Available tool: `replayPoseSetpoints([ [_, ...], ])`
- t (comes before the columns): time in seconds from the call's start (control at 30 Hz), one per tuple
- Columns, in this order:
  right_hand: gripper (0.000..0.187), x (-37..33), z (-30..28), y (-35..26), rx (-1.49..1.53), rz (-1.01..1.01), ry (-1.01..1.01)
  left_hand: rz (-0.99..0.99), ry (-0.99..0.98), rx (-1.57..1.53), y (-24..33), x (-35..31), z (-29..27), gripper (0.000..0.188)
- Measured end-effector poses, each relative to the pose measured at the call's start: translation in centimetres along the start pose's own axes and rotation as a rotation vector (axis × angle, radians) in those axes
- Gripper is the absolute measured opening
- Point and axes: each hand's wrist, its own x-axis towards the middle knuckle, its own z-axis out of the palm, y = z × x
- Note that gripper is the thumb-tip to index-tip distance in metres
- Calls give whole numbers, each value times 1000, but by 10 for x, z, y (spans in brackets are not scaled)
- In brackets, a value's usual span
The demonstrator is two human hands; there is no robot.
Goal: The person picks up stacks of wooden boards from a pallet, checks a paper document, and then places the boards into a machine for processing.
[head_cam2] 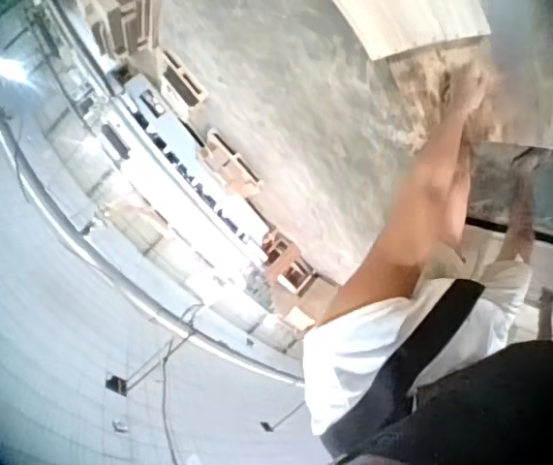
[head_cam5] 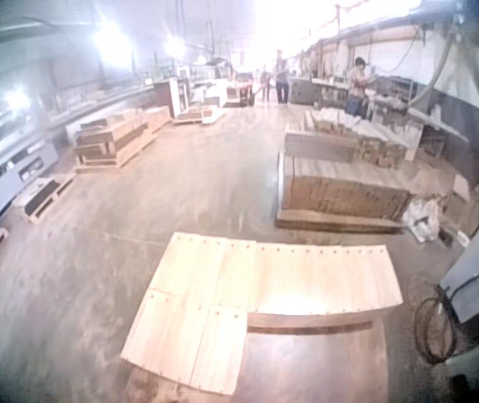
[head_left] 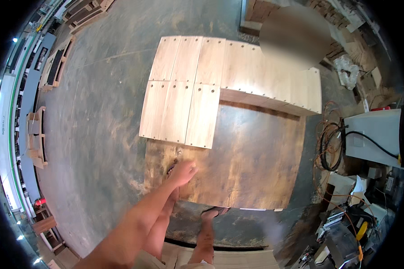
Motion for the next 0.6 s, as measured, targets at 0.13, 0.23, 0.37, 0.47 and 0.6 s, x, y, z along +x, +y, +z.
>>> replayPoseSetpoints([
  [0.13, 44, -35, 4, 29, 100, 8, -75, -265, 17, -26, -69, -106, 23, 41],
  [0.23, 42, -82, -23, -49, 390, -43, -4, -772, 301, -689, -47, -155, -14, 27],
  [0.37, 39, -101, -66, -108, 576, -212, 73, -402, 342, -128, -25, -238, -44, 25],
  [0.47, 37, -116, -85, -106, 764, -313, 144, -512, 194, -284, 34, -261, -38, 29],
  [0.6, 32, -95, -97, -92, 716, -478, 201, -492, 237, -287, 26, -322, 2, 36],
])
